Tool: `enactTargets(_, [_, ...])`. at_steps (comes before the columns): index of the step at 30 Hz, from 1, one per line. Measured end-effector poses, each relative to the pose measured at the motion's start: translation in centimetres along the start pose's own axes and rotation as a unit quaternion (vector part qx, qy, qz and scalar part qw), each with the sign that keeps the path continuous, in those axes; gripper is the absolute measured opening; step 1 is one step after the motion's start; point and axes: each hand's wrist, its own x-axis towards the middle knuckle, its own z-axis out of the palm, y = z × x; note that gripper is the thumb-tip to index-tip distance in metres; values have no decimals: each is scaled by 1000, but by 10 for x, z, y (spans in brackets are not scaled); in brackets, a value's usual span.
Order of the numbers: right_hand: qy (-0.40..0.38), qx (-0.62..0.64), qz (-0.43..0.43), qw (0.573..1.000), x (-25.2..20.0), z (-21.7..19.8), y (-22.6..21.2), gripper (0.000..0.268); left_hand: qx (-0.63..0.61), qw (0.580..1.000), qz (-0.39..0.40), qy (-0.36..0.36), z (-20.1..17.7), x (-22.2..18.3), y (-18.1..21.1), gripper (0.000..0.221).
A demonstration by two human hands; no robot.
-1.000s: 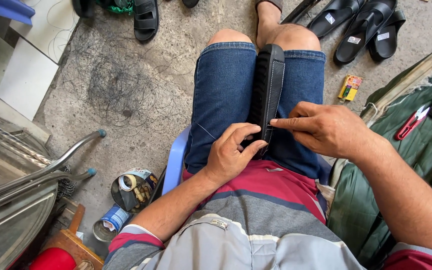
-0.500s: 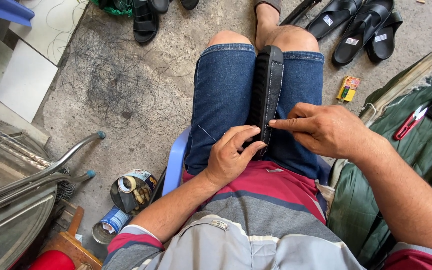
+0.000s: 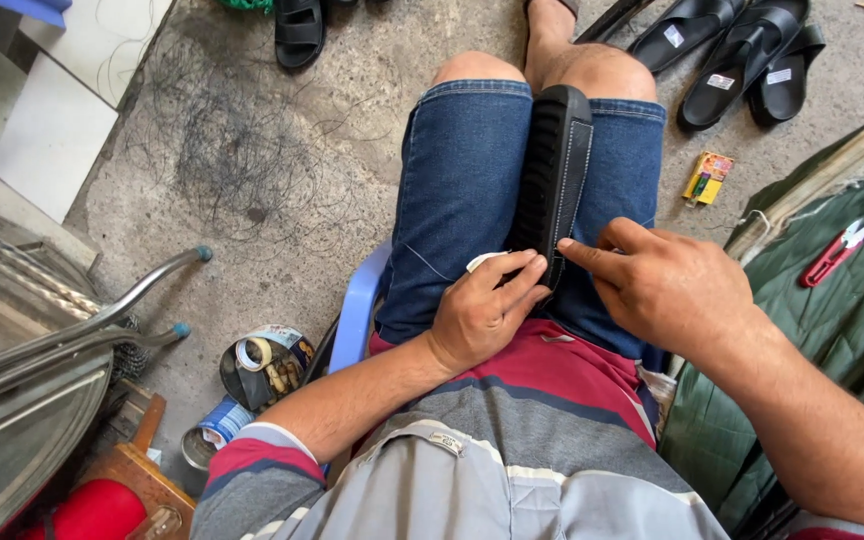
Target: Hand-sewing a strap onto a black sandal using a needle and thread
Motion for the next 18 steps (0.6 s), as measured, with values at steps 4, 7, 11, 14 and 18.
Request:
enactTargets(4, [66, 77, -29, 994, 1, 16, 8, 36, -8, 1000, 11, 16, 1, -3, -3, 36])
enactTargets(7, [69, 172, -45, 982, 7, 24, 16, 29, -2, 1000, 14, 24, 1, -4, -7, 38])
enactTargets(11, [87, 249, -66, 962, 14, 30, 19, 27, -9, 999, 12, 29, 3, -5, -12, 40])
enactTargets(14, [104, 265, -71, 956, 17, 32, 17, 24, -19, 999, 6, 30, 2, -5, -12, 39])
enactTargets(18, [109, 228, -70, 965, 21, 32, 14, 20, -27, 999, 2, 30, 1, -3, -12, 39])
